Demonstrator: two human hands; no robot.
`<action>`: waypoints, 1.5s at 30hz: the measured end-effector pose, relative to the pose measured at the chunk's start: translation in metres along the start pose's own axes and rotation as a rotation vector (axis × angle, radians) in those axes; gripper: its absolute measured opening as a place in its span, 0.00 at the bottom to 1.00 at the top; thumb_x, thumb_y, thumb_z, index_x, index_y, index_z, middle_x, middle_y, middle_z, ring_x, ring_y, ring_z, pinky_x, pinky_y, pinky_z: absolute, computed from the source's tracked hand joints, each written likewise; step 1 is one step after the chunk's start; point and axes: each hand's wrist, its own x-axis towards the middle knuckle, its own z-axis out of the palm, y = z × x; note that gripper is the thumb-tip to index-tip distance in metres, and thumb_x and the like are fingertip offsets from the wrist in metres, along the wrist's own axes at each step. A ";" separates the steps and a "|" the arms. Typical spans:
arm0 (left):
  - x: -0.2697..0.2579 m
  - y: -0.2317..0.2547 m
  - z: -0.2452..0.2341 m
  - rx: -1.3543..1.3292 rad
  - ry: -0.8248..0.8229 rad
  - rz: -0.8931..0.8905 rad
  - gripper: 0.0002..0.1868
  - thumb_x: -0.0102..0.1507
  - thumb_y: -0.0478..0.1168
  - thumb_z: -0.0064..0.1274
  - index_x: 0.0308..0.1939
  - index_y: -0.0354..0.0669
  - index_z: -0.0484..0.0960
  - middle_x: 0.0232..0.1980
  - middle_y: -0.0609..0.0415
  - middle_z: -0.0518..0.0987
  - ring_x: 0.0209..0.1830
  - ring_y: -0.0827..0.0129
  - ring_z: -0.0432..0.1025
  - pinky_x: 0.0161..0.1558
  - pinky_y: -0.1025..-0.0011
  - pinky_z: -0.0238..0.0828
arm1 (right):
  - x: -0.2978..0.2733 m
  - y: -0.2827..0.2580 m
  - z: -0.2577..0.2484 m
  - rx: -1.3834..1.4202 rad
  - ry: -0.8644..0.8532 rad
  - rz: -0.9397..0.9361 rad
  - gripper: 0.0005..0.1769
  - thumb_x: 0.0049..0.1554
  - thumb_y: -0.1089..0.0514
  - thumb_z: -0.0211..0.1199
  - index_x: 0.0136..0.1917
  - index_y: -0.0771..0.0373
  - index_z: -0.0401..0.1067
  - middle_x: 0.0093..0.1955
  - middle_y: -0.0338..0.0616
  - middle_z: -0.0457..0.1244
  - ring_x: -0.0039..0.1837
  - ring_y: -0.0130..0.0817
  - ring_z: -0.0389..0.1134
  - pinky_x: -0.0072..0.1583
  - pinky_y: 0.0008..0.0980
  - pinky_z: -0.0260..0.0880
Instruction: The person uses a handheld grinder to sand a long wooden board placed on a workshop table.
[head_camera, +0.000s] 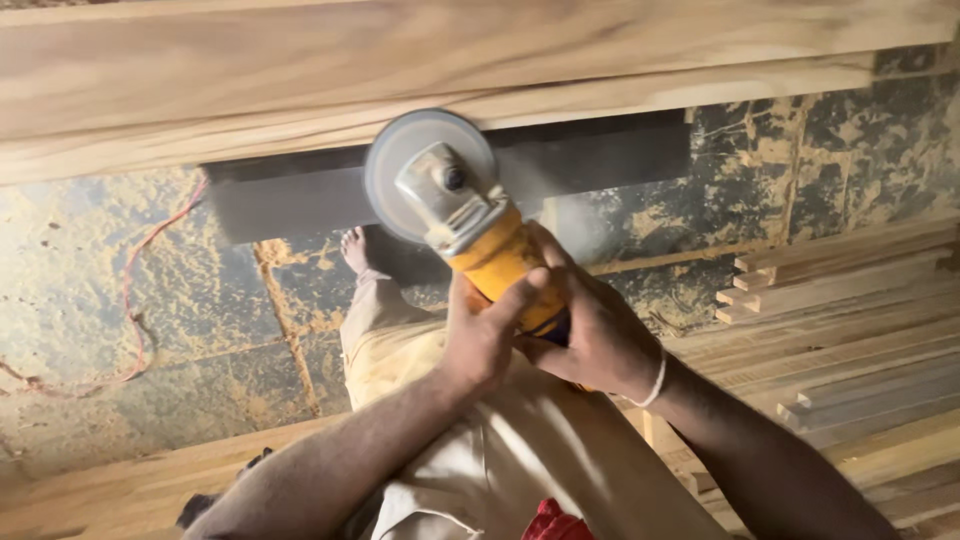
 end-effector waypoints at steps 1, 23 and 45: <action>-0.007 0.016 -0.015 -0.005 0.000 0.005 0.23 0.65 0.33 0.59 0.62 0.35 0.69 0.53 0.48 0.78 0.52 0.64 0.77 0.55 0.64 0.77 | 0.012 -0.014 0.015 -0.016 -0.013 -0.015 0.65 0.46 0.57 0.78 0.82 0.68 0.36 0.77 0.67 0.52 0.73 0.58 0.63 0.69 0.45 0.69; -0.090 0.255 -0.236 -0.199 0.088 0.361 0.22 0.68 0.36 0.56 0.63 0.35 0.66 0.57 0.44 0.76 0.56 0.57 0.75 0.60 0.58 0.77 | 0.208 -0.185 0.237 -0.096 -0.351 -0.178 0.71 0.46 0.58 0.78 0.85 0.56 0.27 0.66 0.59 0.64 0.65 0.52 0.71 0.65 0.42 0.75; 0.006 0.032 -0.022 0.078 -0.103 -0.018 0.32 0.61 0.33 0.62 0.64 0.36 0.62 0.56 0.46 0.78 0.55 0.61 0.77 0.59 0.63 0.79 | 0.007 -0.024 0.038 -0.031 0.057 0.037 0.61 0.46 0.65 0.76 0.82 0.62 0.41 0.84 0.60 0.44 0.83 0.51 0.52 0.77 0.48 0.61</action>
